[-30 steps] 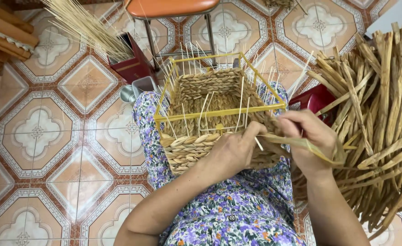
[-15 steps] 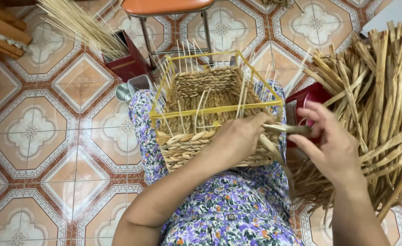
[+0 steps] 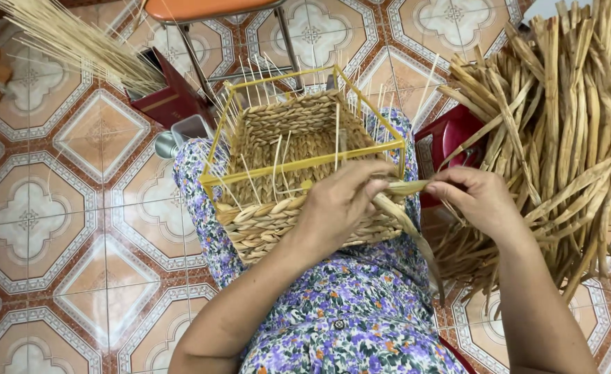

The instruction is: The person weaves a basket by hand, interlacing dried plant fibers through a wire frame. They select fibers from a pile, thread them around the vertical supports, and press the rows together to form a tight weave.

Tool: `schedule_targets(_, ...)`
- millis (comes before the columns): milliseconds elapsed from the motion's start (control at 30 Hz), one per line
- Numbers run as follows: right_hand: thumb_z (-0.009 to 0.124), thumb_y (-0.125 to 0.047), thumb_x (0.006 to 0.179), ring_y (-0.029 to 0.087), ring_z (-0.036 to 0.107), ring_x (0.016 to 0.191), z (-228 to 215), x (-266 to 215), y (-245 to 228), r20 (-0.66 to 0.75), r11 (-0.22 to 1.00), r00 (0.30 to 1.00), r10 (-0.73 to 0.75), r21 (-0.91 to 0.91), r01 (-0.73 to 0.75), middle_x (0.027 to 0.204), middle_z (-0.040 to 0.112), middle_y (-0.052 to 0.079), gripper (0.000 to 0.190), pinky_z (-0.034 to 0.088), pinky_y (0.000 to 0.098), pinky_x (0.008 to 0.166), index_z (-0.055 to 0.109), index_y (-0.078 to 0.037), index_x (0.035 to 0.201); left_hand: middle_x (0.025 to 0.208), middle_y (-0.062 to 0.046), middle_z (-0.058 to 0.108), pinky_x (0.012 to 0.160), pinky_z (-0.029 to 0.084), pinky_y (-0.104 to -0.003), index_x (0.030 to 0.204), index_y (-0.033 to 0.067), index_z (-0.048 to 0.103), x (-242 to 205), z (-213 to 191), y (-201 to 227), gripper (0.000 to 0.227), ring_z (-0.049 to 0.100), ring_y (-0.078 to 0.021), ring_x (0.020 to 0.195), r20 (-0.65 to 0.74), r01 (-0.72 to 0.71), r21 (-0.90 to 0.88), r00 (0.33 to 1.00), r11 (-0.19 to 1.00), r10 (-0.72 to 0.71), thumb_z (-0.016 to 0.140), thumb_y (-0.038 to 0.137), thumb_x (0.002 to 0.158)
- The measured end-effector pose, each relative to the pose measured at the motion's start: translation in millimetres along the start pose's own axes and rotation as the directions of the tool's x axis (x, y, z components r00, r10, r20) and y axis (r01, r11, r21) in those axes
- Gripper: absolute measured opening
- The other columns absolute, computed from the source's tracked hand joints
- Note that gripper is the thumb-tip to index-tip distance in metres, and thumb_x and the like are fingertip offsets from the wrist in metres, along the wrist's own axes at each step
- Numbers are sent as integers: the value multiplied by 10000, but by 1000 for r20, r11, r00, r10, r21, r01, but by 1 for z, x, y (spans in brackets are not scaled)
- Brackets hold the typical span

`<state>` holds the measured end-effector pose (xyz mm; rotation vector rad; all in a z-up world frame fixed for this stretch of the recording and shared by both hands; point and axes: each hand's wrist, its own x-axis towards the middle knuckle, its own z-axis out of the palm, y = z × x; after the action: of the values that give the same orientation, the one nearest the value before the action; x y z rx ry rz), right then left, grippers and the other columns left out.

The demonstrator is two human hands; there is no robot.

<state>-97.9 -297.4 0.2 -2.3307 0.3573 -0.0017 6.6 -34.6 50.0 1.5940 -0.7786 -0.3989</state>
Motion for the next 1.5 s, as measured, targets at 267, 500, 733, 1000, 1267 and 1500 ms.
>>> schedule_targets(267, 743, -249, 891, 123, 686, 735, 8, -51, -45, -88, 988, 985, -148, -57, 143, 903, 717, 30, 211, 572, 292, 664, 773, -95, 1032, 1169, -163, 701, 719, 637, -300, 1329, 42, 537, -25, -4, -10, 320, 773, -218, 857, -118, -176, 296, 969, 939, 219, 645, 137, 1043)
schedule_targets(500, 835, -221, 873, 155, 615, 682, -16, -52, -81, -255, 863, 932, -258, -494, 103, 834, 711, -9, 144, 461, 338, 599, 795, -183, 1006, 1123, -190, 724, 668, 644, -334, 1401, 30, 507, 0, 9, -9, 531, 748, -286, 850, 185, -203, 353, 972, 913, 145, 724, 185, 942)
schedule_targets(733, 774, -15, 945, 219, 655, 1009, 30, -6, -89, -456, 774, 625, -633, -379, 507, 1101, 734, 7, 201, 445, 366, 957, 744, -116, 1117, 937, -59, 682, 609, 554, -364, 1059, 78, 616, -16, 14, -15, 253, 705, -218, 720, 61, -367, 557, 913, 745, 404, 774, 241, 947)
schedule_targets(1000, 565, 35, 1029, 140, 617, 1174, 64, -2, -40, -424, 781, 823, -377, 332, 529, 1305, 605, 83, 312, 532, 255, 991, 696, -96, 1280, 817, -126, 673, 510, 552, -421, 1074, 44, 530, -2, 19, -20, 231, 702, -291, 612, 12, -164, 548, 982, 820, 189, 661, 229, 1030)
schedule_targets(1267, 548, 1, 1025, 85, 609, 1114, 43, 18, -50, -215, 761, 972, -90, 615, 207, 1303, 672, 57, 391, 492, 261, 971, 602, 11, 1412, 877, -169, 690, 517, 561, -476, 1022, 54, 527, 9, 30, -12, 163, 699, -376, 622, -41, -101, 647, 985, 756, 167, 583, 207, 1009)
schedule_targets(1500, 628, 1, 1004, 33, 546, 768, 46, 47, -18, 10, 423, 998, -60, 906, 17, 1069, 695, 37, 324, 437, 188, 643, 678, 14, 1324, 849, -126, 700, 468, 583, -425, 982, 64, 614, 22, 28, -6, 128, 724, -297, 598, 22, -33, 761, 999, 648, 25, 598, 190, 1001)
